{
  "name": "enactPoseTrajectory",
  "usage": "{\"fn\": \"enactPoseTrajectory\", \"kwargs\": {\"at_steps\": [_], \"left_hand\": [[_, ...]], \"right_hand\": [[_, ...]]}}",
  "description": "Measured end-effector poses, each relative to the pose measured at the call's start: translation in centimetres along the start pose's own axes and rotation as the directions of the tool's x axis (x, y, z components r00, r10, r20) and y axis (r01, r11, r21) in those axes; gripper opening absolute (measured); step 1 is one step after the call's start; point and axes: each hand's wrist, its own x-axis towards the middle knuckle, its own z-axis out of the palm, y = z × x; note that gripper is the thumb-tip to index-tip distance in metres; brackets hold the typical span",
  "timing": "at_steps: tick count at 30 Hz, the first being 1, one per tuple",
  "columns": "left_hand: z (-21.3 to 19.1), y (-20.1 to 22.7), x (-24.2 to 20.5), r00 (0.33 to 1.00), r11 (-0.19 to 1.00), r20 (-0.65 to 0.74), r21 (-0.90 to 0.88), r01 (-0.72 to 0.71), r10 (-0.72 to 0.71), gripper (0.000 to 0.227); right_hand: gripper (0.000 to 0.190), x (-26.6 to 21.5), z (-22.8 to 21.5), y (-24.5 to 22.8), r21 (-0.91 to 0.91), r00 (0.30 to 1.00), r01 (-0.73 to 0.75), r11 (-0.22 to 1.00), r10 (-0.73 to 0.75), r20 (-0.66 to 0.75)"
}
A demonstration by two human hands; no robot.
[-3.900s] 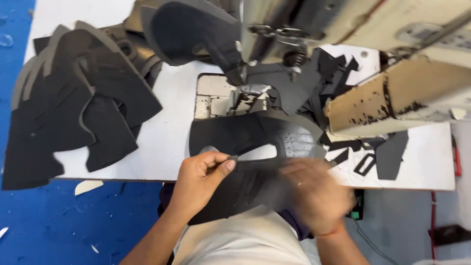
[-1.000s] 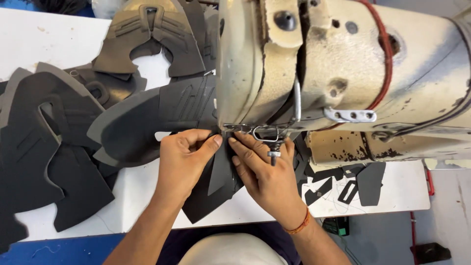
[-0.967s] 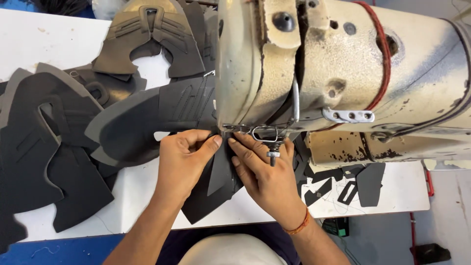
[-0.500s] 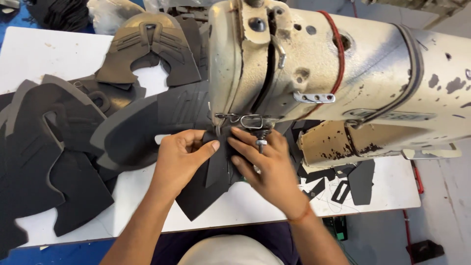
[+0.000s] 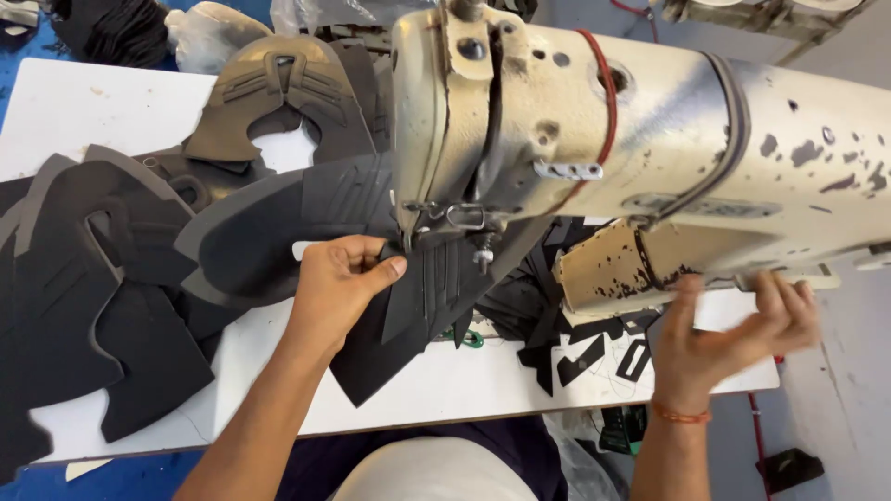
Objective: The person uses a sewing machine to stitch black material pieces together. They repeatedly pick up pieces, align them under the needle, sew them, and then trim excess material with scissors.
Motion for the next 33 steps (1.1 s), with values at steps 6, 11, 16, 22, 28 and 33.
{"fn": "enactPoseTrajectory", "kwargs": {"at_steps": [6, 11, 16, 22, 28, 33], "left_hand": [[-0.8, -0.3, 0.6, 0.999, 0.998, 0.045, -0.058, 0.016, -0.013, 0.015], [-0.7, 2.2, -0.7, 0.993, 0.995, 0.061, 0.010, 0.097, -0.097, 0.018], [-0.9, 1.8, 0.0, 0.995, 0.998, 0.074, 0.023, 0.065, -0.067, 0.020], [-1.0, 2.9, 1.1, 0.996, 0.999, 0.086, 0.028, 0.028, -0.031, 0.020], [-1.4, 4.9, -0.2, 0.971, 0.978, 0.183, 0.166, 0.125, -0.156, 0.022], [-1.6, 4.3, -0.6, 0.977, 0.970, 0.176, 0.231, 0.075, -0.117, 0.020]], "right_hand": [[0.042, -4.2, 0.9, -12.3, 0.667, 0.735, -0.508, 0.546, -0.130, 0.666], [0.044, -7.1, 4.1, -18.4, 0.522, 0.526, -0.846, 0.110, 0.010, 0.851], [0.038, -7.4, 5.5, -18.7, 0.474, 0.489, -0.871, 0.127, 0.131, 0.863], [0.035, -4.4, 6.2, -19.0, 0.481, 0.483, -0.875, 0.046, 0.083, 0.871], [0.038, -5.6, 6.9, -18.2, 0.512, 0.530, -0.842, 0.168, 0.082, 0.844], [0.043, -6.5, 6.0, -17.2, 0.528, 0.527, -0.849, 0.036, -0.025, 0.850]]}}
